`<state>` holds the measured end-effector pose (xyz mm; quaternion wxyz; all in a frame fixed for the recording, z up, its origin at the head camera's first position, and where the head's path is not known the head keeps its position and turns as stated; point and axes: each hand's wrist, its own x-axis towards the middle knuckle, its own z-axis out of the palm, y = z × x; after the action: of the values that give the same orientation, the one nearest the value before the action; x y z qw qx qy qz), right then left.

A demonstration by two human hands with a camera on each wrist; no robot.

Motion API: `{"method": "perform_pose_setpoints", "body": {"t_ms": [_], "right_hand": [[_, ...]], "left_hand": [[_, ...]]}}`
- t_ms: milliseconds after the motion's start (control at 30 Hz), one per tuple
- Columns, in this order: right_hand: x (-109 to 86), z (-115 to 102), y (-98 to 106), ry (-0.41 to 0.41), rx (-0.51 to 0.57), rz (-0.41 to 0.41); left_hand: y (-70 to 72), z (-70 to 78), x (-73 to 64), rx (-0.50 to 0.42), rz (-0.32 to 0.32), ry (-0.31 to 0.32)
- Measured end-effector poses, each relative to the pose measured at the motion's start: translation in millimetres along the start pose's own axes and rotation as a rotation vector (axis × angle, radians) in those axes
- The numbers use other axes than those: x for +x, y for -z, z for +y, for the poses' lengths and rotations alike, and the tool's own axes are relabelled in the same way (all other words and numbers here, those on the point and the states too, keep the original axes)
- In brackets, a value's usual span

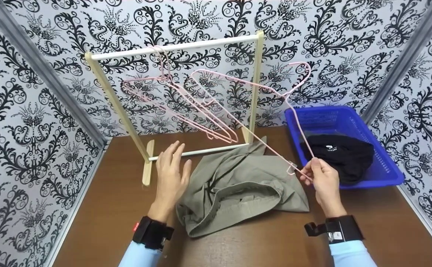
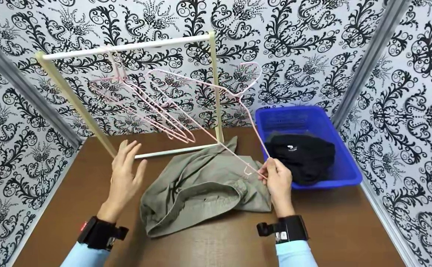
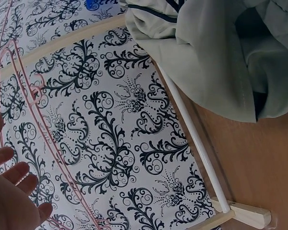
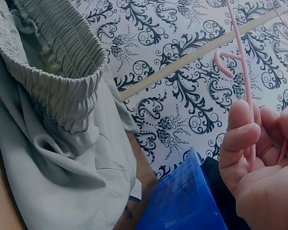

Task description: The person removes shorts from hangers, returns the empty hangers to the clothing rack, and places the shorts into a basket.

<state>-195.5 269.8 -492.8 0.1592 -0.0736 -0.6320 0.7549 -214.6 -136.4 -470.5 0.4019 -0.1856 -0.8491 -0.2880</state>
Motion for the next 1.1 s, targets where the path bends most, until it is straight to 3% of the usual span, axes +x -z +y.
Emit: {"method": "perform_pose_setpoints", "body": {"t_ms": [367, 833, 1100], "right_hand": [[5.6, -7, -6, 0.028, -0.023, -0.006], [19.3, -24, -19, 0.107, -0.133, -0.008], [26.1, -39, -24, 0.153, -0.172, -0.014]], "left_hand": [[-2.9, -4.9, -4.0, 0.010, -0.014, 0.022], [-3.8, -6.7, -4.0, 0.026, -0.031, 0.025], [-4.6, -6.8, 3.5, 0.031, -0.047, 0.027]]}}
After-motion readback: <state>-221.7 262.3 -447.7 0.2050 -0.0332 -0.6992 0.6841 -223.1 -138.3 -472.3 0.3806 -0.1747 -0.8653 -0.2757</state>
